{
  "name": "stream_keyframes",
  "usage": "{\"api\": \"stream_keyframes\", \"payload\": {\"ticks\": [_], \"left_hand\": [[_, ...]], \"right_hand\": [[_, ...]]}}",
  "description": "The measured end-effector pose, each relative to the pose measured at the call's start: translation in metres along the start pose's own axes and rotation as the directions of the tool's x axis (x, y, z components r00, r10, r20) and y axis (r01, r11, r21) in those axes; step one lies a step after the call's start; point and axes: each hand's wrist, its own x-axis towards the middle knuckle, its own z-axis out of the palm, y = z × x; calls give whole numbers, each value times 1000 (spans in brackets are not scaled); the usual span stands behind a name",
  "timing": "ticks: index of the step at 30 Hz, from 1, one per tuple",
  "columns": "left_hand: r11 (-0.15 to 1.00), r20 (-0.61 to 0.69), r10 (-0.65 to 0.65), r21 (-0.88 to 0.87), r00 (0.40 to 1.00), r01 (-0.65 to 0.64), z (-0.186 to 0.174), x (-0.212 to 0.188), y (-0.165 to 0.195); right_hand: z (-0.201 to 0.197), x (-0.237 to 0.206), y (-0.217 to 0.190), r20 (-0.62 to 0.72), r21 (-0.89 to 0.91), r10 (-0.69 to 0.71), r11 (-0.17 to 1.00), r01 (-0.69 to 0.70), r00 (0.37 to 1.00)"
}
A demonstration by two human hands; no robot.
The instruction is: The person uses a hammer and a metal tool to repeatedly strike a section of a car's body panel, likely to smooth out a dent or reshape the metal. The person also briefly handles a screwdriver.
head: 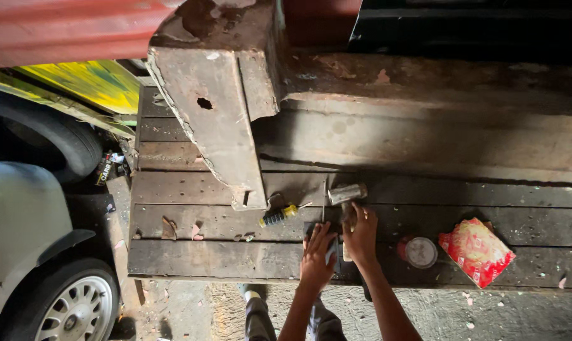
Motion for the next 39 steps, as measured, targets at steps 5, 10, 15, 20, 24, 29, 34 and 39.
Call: {"api": "stream_keyframes", "payload": {"ticks": [5,10,15,20,24,29,34,39], "left_hand": [[999,-43,36,30,998,-35,-4,11,7],[987,-250,42,-143,967,-80,-31,18,27],[971,-409,83,-171,909,-166,-87,13,61],[966,-514,120,-137,849,-220,-146,4,92],[941,-454,-49,-320,890,-111,-189,7,110],[948,-584,196,-93,788,-305,-235,37,121],[927,-609,273,-40,745,-372,-282,72,118],[905,-688,284,-38,668,-424,-309,111,111]], "right_hand": [[-16,7,-18,20,164,24,986,-27,1000],[-32,11,-38,31,336,-6,942,-5,999],[-48,16,-62,91,473,6,880,-48,996],[-58,22,-93,165,571,-20,817,-79,986],[-55,32,-126,154,643,-39,762,-71,987],[-47,57,-169,104,774,-61,631,-42,993],[-43,93,-204,48,761,17,647,-48,999],[-44,126,-234,-59,688,130,724,-54,990]]}}
